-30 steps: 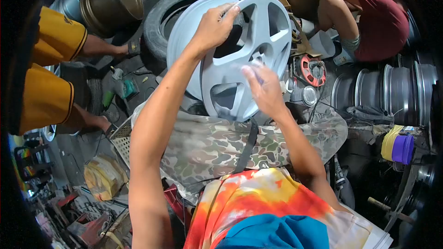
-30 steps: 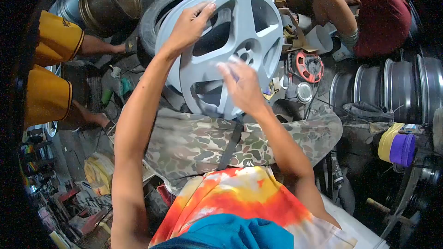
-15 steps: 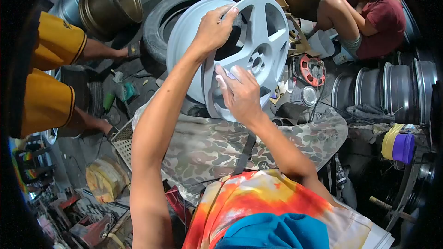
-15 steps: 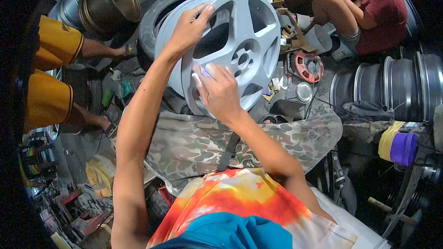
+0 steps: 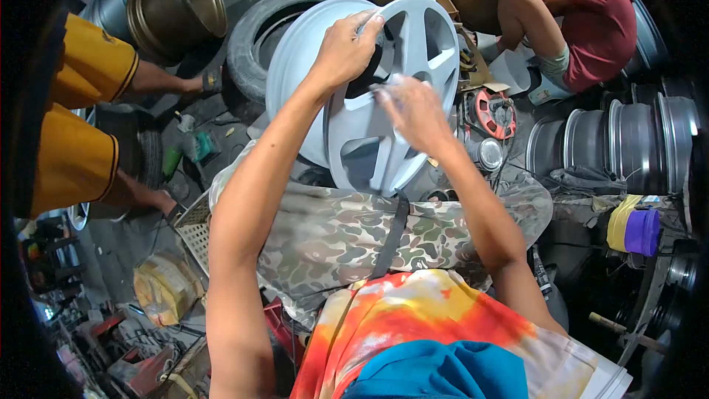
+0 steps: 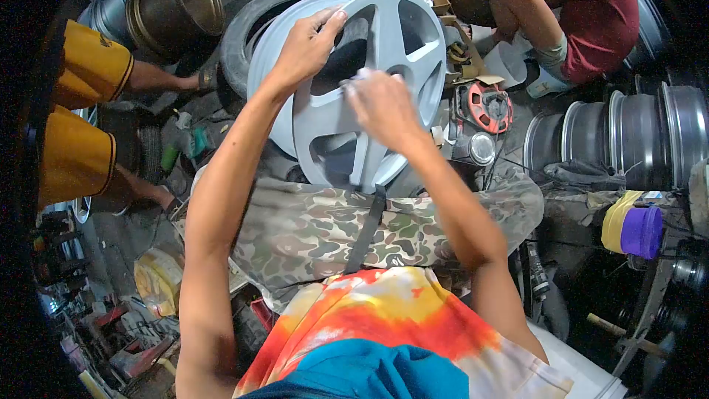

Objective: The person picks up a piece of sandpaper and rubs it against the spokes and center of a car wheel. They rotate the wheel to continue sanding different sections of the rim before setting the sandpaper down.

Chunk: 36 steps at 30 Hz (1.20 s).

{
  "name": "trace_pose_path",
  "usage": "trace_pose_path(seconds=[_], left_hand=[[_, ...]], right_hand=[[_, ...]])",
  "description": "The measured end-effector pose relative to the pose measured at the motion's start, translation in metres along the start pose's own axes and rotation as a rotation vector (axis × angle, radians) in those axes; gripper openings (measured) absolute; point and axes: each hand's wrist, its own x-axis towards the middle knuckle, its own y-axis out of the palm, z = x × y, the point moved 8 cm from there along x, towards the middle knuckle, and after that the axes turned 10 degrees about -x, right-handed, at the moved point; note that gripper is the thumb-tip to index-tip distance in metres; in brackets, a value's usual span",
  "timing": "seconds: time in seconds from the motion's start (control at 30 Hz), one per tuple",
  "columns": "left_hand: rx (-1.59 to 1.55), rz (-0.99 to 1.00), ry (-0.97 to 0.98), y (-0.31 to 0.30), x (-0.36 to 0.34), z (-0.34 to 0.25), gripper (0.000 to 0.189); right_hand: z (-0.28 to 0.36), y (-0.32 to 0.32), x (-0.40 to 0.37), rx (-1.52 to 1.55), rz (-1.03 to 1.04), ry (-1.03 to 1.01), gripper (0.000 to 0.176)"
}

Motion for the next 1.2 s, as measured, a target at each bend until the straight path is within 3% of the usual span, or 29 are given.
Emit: trace_pose_path(seconds=[0.1,0.23,0.3,0.33,0.37,0.5,0.57,0.7,0.83,0.93,0.97,1.1,1.17,1.2], left_hand=[[0.010,0.010,-0.049,0.000,-0.002,0.002,0.042],[0.027,0.013,-0.062,0.001,-0.005,0.001,0.043],[0.026,0.015,-0.080,0.001,-0.001,0.000,0.043],[0.020,0.014,-0.079,0.002,-0.003,0.001,0.043],[0.019,0.013,-0.073,0.002,-0.003,0.001,0.043],[0.012,0.006,0.036,0.002,-0.002,-0.003,0.042],[0.028,0.015,-0.010,0.002,-0.001,-0.005,0.042],[0.002,0.016,-0.069,0.002,0.001,0.006,0.043],[0.018,0.002,-0.047,-0.001,0.000,0.007,0.044],[0.032,0.005,-0.050,0.000,0.000,0.004,0.044],[0.032,0.008,-0.046,0.001,0.000,0.004,0.044],[0.028,0.004,0.019,0.003,-0.002,0.007,0.043],[0.043,-0.001,0.041,0.000,-0.001,0.003,0.042],[0.061,-0.001,0.047,0.001,-0.003,-0.002,0.042]], right_hand=[[0.029,-0.003,-0.007,0.197,-0.174,-0.132,0.023],[0.001,0.000,0.001,-0.111,0.057,0.003,0.020],[0.016,0.000,-0.002,-0.149,-0.055,-0.095,0.020],[0.040,-0.014,-0.007,0.044,-0.158,-0.143,0.020],[0.040,-0.013,-0.011,0.046,-0.159,-0.138,0.020],[0.010,0.003,-0.023,-0.007,-0.191,-0.018,0.019],[-0.002,-0.001,-0.030,-0.122,-0.284,0.091,0.021],[0.067,-0.004,-0.040,0.075,-0.402,0.002,0.025],[0.012,0.004,-0.039,-0.059,-0.342,0.137,0.024],[0.054,0.000,-0.038,0.020,-0.404,-0.017,0.024],[0.070,-0.003,-0.038,0.096,-0.378,0.021,0.023],[-0.004,0.007,-0.044,-0.125,-0.322,0.039,0.021],[-0.045,-0.018,-0.047,-0.389,-0.303,0.076,0.020],[-0.059,-0.030,-0.053,-0.363,-0.322,0.060,0.020]])
